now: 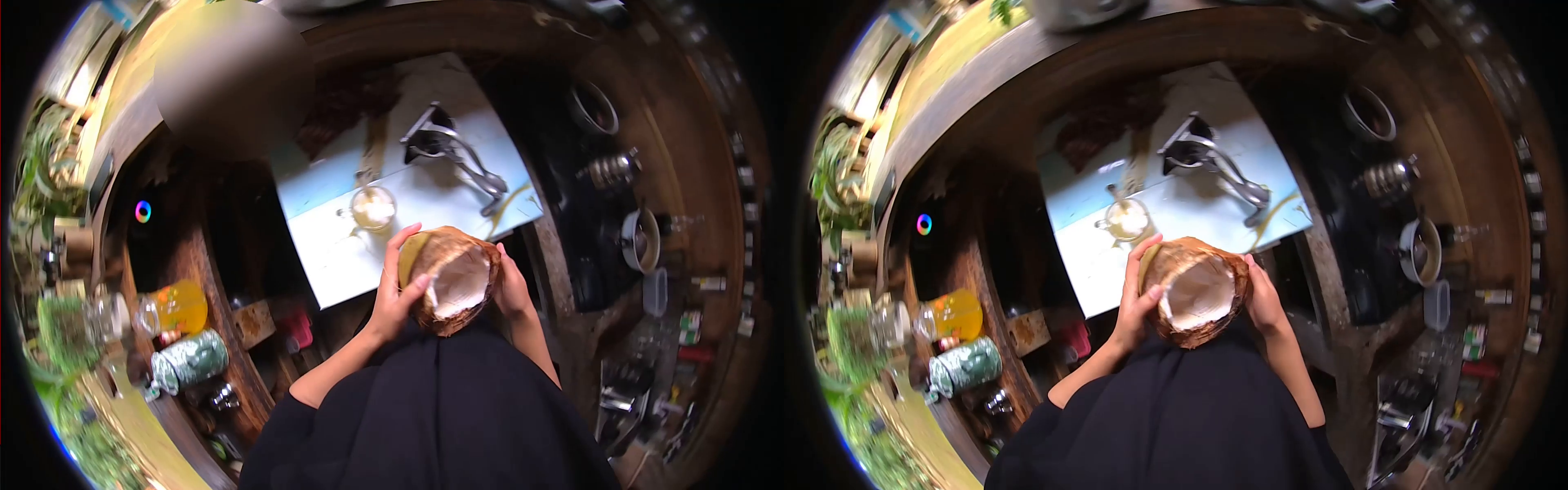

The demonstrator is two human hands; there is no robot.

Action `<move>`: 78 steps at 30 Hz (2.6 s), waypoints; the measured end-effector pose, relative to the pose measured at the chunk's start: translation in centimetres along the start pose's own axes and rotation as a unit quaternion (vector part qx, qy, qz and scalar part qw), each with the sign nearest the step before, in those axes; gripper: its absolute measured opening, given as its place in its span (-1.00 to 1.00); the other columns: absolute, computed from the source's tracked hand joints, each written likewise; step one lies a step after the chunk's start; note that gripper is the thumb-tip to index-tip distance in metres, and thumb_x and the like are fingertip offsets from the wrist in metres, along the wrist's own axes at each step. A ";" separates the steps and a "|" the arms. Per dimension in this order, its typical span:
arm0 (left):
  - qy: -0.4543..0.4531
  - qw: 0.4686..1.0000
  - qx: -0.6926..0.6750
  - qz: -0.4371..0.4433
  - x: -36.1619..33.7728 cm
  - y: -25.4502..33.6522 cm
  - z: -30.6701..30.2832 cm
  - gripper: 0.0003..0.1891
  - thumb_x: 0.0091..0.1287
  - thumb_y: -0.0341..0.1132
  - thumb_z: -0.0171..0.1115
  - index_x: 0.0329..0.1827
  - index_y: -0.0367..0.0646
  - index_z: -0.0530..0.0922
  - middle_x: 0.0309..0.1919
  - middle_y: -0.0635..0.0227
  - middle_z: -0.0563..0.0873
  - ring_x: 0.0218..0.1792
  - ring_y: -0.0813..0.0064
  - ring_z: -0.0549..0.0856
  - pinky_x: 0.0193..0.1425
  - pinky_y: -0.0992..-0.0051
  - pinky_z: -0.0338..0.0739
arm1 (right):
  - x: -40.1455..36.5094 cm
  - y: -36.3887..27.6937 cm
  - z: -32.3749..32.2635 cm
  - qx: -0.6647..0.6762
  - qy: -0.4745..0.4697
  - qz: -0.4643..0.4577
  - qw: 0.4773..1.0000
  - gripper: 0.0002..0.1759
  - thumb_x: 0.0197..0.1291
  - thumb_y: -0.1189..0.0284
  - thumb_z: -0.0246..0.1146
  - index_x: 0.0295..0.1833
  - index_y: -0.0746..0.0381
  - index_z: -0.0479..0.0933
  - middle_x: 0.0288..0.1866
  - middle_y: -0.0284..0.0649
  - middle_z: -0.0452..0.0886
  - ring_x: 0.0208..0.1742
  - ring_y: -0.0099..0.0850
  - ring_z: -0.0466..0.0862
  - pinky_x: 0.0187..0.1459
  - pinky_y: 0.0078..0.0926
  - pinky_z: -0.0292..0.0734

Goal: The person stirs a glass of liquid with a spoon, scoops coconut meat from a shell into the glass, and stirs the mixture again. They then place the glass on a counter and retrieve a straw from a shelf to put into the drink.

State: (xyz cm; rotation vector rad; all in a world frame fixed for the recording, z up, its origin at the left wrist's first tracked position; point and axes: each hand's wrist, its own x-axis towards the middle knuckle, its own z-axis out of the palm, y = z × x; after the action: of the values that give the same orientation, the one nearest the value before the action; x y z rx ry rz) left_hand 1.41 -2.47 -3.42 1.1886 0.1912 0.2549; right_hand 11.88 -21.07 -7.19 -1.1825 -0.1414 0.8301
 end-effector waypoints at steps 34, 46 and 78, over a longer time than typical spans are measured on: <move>-0.337 0.818 0.230 -0.405 0.7 -33.7 58.1 -0.41 0.33 0.04 -0.08 0.34 -0.08 0.14 0.24 0.15 0.31 0.28 0.16 0.28 0.28 0.20 0.23 | -35.0 0.7 -45.2 0.223 0.629 -0.160 0.727 -0.20 0.21 -0.07 0.04 0.44 0.02 -0.08 0.41 -0.23 0.09 0.39 -0.30 0.12 0.21 -0.16 0.20; -0.402 0.815 0.157 -0.387 2.7 -37.7 59.7 -0.29 0.29 0.20 -0.10 0.45 0.14 0.00 0.25 0.32 0.35 0.12 0.29 0.40 0.19 0.21 0.27 | -34.0 -2.2 -48.3 0.103 0.688 -0.227 0.682 -0.20 0.29 0.02 -0.01 0.45 0.23 -0.11 0.49 -0.15 -0.09 0.47 -0.34 -0.03 0.38 -0.43 -0.13; 0.381 0.900 0.173 0.119 3.5 -8.7 -11.2 -0.71 0.42 -0.24 -0.12 -0.13 -0.26 0.52 -0.19 0.31 0.60 -0.14 0.51 0.56 -0.04 0.50 0.42 | 6.9 4.9 5.5 -0.384 -0.015 -0.237 0.892 -0.45 -0.01 0.51 0.28 0.15 0.28 0.31 0.06 -0.14 0.49 0.04 -0.30 0.52 -0.01 -0.35 0.43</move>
State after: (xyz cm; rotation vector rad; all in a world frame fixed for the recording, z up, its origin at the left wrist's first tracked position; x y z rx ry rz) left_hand 2.44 5.51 -15.63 1.4158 0.8059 0.9360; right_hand 11.50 -11.84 -11.34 -1.7735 -0.8120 0.3425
